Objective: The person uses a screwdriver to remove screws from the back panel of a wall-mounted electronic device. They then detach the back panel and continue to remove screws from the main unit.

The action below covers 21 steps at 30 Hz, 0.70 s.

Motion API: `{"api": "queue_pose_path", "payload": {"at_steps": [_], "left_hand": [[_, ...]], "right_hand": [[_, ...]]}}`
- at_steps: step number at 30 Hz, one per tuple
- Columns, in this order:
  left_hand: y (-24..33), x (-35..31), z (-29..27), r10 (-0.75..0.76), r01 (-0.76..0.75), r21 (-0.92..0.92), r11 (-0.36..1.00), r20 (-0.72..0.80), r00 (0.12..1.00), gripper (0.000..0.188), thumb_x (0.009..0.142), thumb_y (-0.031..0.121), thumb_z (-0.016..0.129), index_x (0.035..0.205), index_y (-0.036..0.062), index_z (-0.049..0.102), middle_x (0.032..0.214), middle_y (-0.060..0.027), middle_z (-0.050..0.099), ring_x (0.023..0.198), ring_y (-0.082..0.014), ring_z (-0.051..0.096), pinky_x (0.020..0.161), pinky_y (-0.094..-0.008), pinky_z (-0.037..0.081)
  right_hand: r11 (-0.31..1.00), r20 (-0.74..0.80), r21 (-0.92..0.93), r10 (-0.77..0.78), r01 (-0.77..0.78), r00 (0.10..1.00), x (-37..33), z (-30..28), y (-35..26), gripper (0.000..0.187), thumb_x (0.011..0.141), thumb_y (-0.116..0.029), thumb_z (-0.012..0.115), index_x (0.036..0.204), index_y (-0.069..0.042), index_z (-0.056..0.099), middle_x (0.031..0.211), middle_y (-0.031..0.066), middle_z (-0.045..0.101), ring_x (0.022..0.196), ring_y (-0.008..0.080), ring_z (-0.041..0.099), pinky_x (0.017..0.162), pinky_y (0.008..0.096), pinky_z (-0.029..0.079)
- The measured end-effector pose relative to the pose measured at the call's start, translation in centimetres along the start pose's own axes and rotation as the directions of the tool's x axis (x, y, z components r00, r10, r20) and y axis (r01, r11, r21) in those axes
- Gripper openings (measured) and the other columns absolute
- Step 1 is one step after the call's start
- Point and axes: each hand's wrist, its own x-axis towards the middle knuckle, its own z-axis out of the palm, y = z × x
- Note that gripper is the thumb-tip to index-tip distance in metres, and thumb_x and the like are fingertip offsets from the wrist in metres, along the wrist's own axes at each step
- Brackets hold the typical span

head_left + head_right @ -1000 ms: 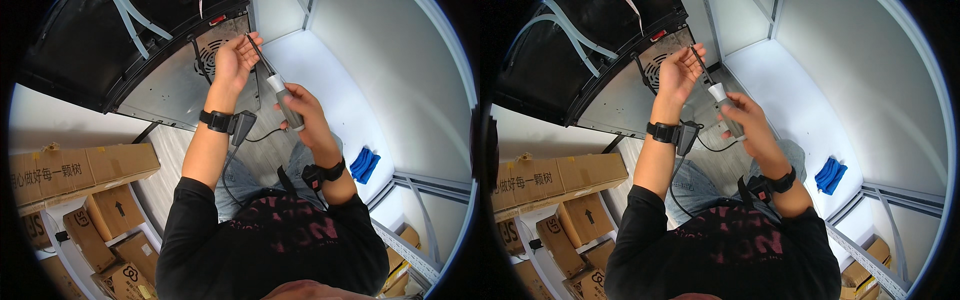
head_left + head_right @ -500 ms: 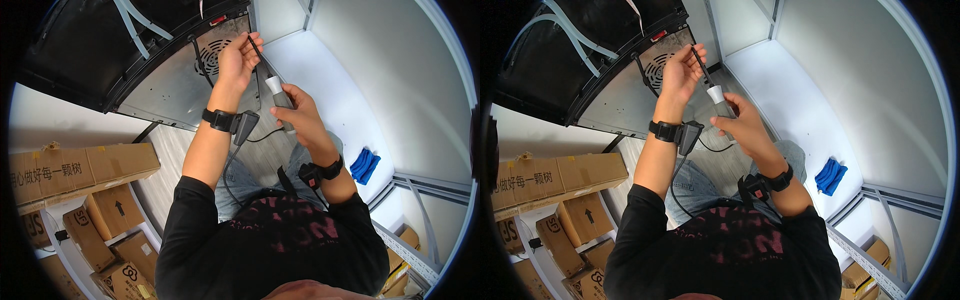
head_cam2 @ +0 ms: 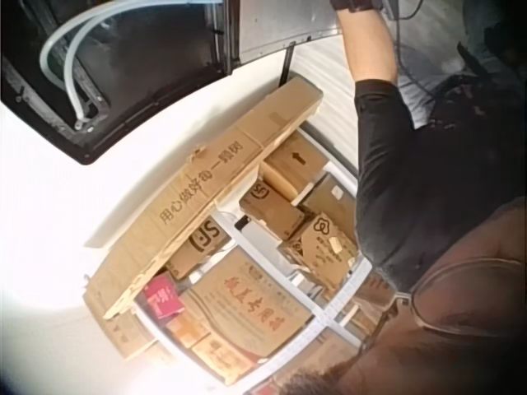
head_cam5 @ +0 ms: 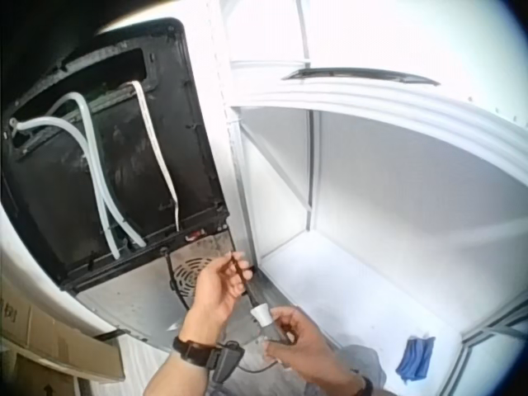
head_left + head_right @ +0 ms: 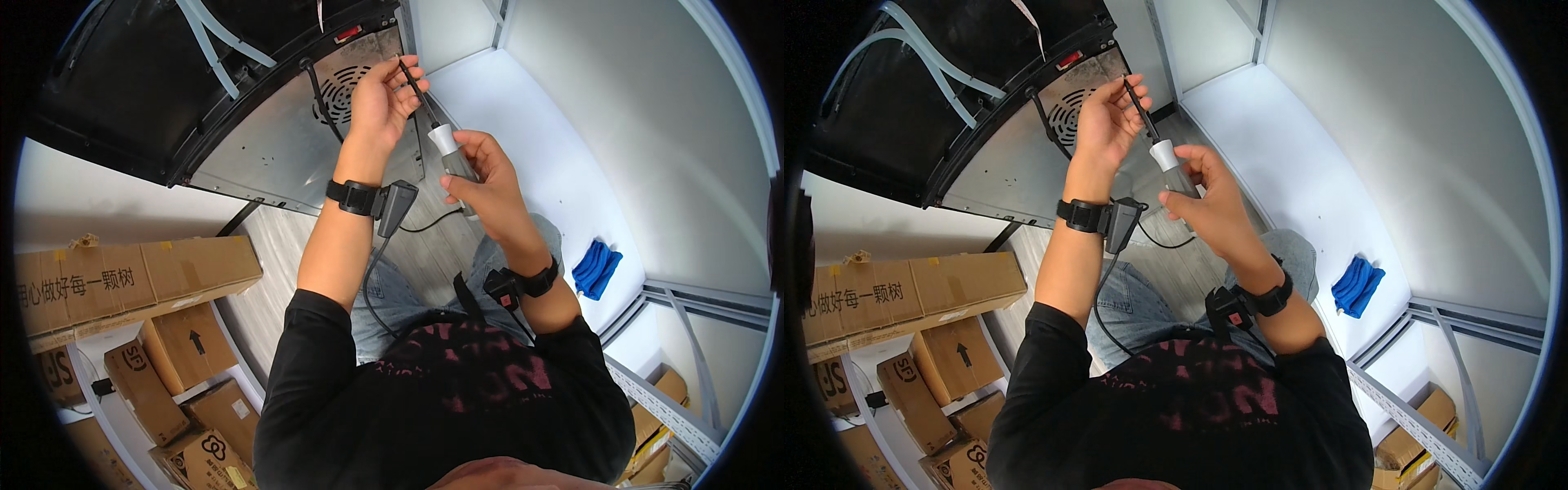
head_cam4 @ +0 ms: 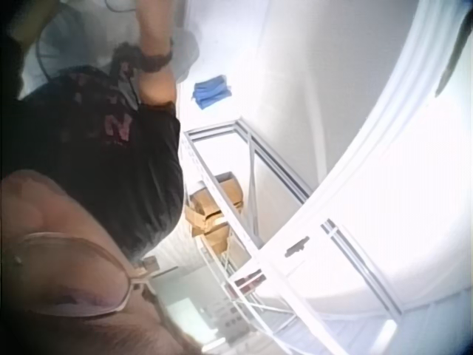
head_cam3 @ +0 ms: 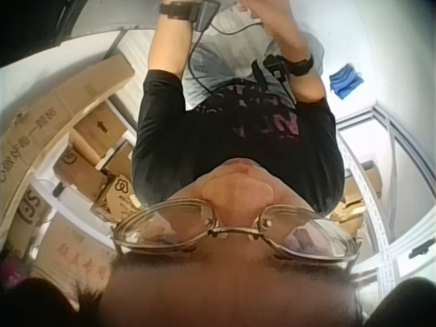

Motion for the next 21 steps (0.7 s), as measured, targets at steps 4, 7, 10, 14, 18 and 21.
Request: {"api": "queue_pose_path", "payload": {"at_steps": [4, 7, 10, 14, 18, 21], "left_hand": [[-0.1, -0.1, -0.5, -0.014, 0.016, -0.023, 1.000, 0.061, 0.998, 0.028, 0.093, 0.018, 0.042, 0.106, -0.0025, 0.056, 0.085, -0.0095, 0.063, 0.071, -0.0207, 0.064, 0.054, -0.0231, 0.049], [-0.8, -0.2, -0.4, 0.009, -0.007, -0.025, 1.000, 0.077, 0.997, 0.026, 0.094, 0.017, 0.042, 0.109, -0.0014, 0.054, 0.084, -0.0106, 0.063, 0.073, -0.0225, 0.065, 0.053, -0.0234, 0.050], [-2.2, -0.5, 0.3, 0.053, -0.053, -0.005, 0.999, 0.111, 0.992, 0.022, 0.095, 0.016, 0.042, 0.107, 0.0008, 0.053, 0.086, -0.0127, 0.063, 0.077, -0.0244, 0.067, 0.052, -0.0240, 0.051], [-5.8, -0.2, 0.7, 0.055, -0.062, 0.035, 0.997, 0.181, 0.982, 0.015, 0.094, 0.012, 0.042, 0.101, 0.0033, 0.053, 0.093, -0.0161, 0.064, 0.079, -0.0253, 0.068, 0.052, -0.0246, 0.053], [-11.8, 1.2, 0.4, -0.056, 0.034, 0.115, 0.993, 0.196, 0.979, 0.012, 0.093, 0.011, 0.045, 0.096, 0.0047, 0.054, 0.095, -0.0161, 0.065, 0.079, -0.0229, 0.068, 0.057, -0.0254, 0.054], [-16.4, 2.1, 0.9, -0.167, 0.134, 0.197, 0.971, 0.162, 0.973, 0.010, 0.092, 0.011, 0.049, 0.096, 0.0036, 0.055, 0.094, -0.0146, 0.066, 0.079, -0.0213, 0.067, 0.061, -0.0262, 0.054]], "right_hand": [[0.998, -0.002, -0.057, -0.019, 0.019, 1.000, -0.3, -0.4, 0.2, 0.051, 0.075, 0.004, 0.064, 0.122, -0.001, 0.045, 0.105, 0.0080, 0.054, 0.086, 0.0115, 0.054, 0.061, 0.0235, 0.052], [1.000, 0.013, -0.026, 0.008, -0.008, 1.000, -0.7, -1.3, 0.0, 0.052, 0.074, 0.003, 0.066, 0.121, -0.001, 0.046, 0.101, 0.0075, 0.052, 0.088, 0.0122, 0.053, 0.060, 0.0236, 0.051], [0.998, 0.050, 0.039, 0.045, -0.047, 0.998, -1.2, -4.1, -0.7, 0.050, 0.074, 0.002, 0.067, 0.120, -0.003, 0.048, 0.102, 0.0069, 0.052, 0.087, 0.0117, 0.053, 0.059, 0.0233, 0.050], [0.997, 0.034, 0.011, 0.082, -0.083, 0.996, -1.7, -9.9, -1.1, 0.039, 0.076, -0.005, 0.066, 0.114, -0.002, 0.057, 0.101, 0.0069, 0.059, 0.077, 0.0109, 0.056, 0.057, 0.0219, 0.049], [0.985, -0.111, -0.080, 0.142, -0.151, 0.984, -1.5, -16.3, 1.2, 0.034, 0.075, -0.007, 0.066, 0.108, -0.002, 0.063, 0.089, 0.0082, 0.066, 0.074, 0.0131, 0.062, 0.053, 0.0213, 0.049], [0.965, -0.183, -0.105, 0.219, -0.241, 0.958, -2.6, -21.1, 3.9, 0.032, 0.075, -0.010, 0.065, 0.106, -0.002, 0.063, 0.087, 0.0087, 0.067, 0.074, 0.0144, 0.064, 0.052, 0.0212, 0.049]]}}
